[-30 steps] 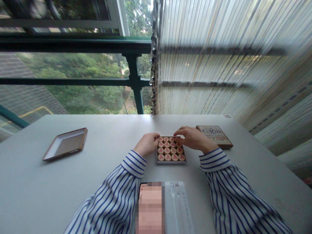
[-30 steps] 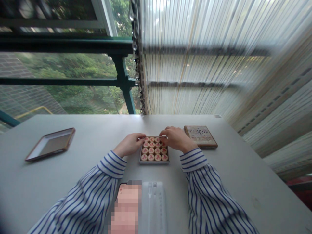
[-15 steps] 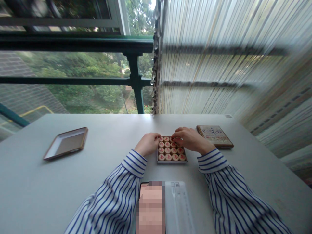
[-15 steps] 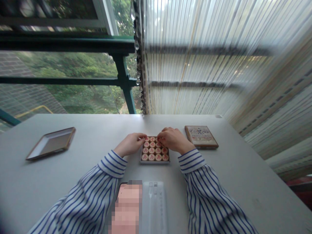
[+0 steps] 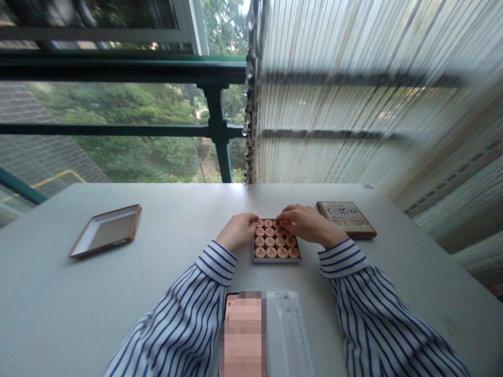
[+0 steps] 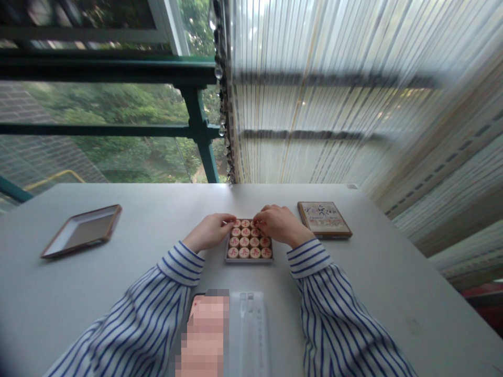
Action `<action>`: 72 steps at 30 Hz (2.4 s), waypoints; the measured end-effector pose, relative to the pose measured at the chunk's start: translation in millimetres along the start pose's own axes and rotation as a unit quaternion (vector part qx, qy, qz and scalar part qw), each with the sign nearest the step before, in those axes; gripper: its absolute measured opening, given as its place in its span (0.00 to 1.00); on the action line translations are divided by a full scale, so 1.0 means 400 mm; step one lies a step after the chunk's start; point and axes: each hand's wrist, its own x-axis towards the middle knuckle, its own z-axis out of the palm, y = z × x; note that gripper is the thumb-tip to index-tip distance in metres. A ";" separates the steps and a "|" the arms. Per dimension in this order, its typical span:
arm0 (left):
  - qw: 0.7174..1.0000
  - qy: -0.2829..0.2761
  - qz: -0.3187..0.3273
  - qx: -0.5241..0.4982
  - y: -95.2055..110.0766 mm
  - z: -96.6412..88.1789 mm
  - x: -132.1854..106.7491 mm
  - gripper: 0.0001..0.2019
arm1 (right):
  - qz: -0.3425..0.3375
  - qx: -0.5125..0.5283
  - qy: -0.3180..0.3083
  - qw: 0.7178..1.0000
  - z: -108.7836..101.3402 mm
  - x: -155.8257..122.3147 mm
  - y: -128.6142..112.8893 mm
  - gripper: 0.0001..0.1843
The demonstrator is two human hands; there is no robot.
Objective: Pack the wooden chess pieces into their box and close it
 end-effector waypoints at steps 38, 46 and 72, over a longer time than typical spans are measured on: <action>0.993 0.073 0.058 -0.076 -0.050 0.052 -0.181 0.25 | 0.114 0.116 0.091 0.982 0.100 -0.205 -0.075 0.31; 0.990 0.095 0.091 -0.042 -0.046 0.056 -0.183 0.23 | 0.102 0.118 0.115 0.981 0.114 -0.202 -0.068 0.28; 0.990 0.106 0.086 -0.029 -0.070 0.043 -0.194 0.23 | 0.071 0.137 0.151 0.977 0.134 -0.184 -0.087 0.32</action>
